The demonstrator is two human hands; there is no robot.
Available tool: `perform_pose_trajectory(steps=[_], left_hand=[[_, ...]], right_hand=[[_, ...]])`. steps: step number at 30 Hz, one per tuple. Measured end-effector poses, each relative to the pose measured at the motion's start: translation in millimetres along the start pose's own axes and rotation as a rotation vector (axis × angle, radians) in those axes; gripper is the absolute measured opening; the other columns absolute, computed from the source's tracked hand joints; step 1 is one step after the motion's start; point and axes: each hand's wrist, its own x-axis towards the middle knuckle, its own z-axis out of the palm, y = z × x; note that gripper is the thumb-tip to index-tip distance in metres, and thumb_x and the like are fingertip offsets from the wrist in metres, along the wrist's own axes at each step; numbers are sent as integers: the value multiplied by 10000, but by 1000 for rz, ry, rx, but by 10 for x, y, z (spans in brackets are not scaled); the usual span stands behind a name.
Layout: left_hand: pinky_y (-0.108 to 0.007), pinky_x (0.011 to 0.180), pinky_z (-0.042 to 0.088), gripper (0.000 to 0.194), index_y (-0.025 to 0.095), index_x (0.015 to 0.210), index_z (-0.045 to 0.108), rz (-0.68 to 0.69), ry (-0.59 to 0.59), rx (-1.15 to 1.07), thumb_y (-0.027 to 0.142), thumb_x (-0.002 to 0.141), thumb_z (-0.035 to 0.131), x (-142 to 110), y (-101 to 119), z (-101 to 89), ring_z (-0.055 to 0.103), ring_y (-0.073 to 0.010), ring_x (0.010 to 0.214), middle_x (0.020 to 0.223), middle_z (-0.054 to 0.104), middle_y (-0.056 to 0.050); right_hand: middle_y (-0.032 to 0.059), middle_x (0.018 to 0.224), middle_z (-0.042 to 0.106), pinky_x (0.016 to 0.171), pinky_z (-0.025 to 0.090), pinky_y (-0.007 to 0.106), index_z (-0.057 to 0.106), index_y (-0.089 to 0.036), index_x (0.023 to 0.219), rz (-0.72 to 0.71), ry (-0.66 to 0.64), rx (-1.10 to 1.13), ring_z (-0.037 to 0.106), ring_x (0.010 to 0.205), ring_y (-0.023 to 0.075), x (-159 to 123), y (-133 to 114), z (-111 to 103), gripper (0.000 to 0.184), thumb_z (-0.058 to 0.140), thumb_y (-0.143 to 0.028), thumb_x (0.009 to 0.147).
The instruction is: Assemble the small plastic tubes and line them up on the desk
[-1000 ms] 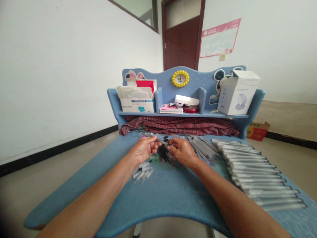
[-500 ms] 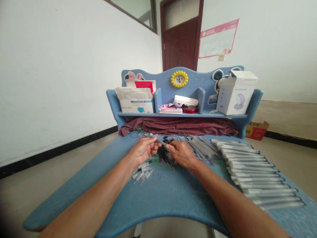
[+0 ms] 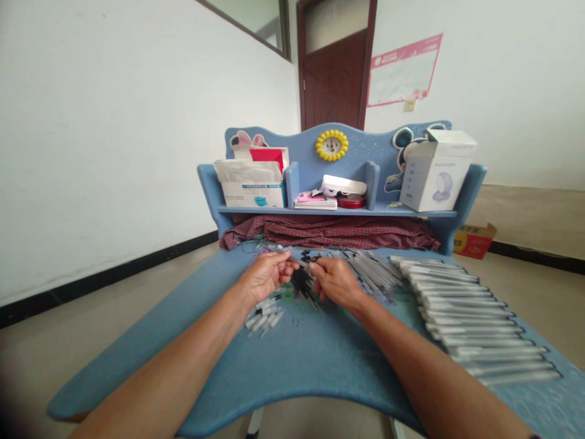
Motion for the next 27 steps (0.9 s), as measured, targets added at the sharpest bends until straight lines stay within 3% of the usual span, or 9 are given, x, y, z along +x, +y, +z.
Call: perform_pose_trajectory(steps=[6, 10, 14, 20, 27], left_hand=[[-169, 385, 421, 155, 72, 679, 591, 9, -2, 10, 170, 796, 564, -1, -5, -3, 540, -79, 416, 584, 637, -76], [-164, 388, 418, 165, 66, 684, 599, 10, -22, 23, 187, 792, 574, 0, -12, -2, 546, -78, 421, 598, 638, -79], [-162, 400, 425, 155, 61, 693, 602, 14, -45, 20, 168, 797, 560, 2, -6, -4, 555, -77, 438, 610, 639, -77], [-165, 409, 433, 151, 56, 702, 604, 19, -53, 18, 153, 801, 545, -6, 7, 0, 558, -77, 444, 615, 640, -79], [-174, 441, 452, 114, 63, 741, 600, 72, -110, 18, 143, 800, 545, -40, 18, 17, 576, -90, 481, 628, 648, -86]], right_hand=[[-41, 509, 562, 331, 360, 170, 493, -180, 794, 12, 13, 40, 504, 353, 88, -1, -7, 1, 208, 532, -385, 790], [-24, 473, 570, 309, 338, 165, 482, -171, 696, 104, -25, 87, 491, 316, 82, -9, -58, 9, 271, 442, -394, 844], [-17, 457, 580, 297, 339, 169, 490, -167, 725, 197, -59, 204, 502, 304, 92, -23, -107, 2, 296, 398, -413, 862], [-37, 454, 582, 303, 342, 152, 474, -170, 724, 118, -9, 197, 497, 305, 78, -22, -122, -12, 231, 559, -380, 771], [-5, 471, 612, 297, 347, 168, 469, -169, 691, 204, -69, 358, 516, 304, 97, -37, -130, -12, 222, 493, -341, 828]])
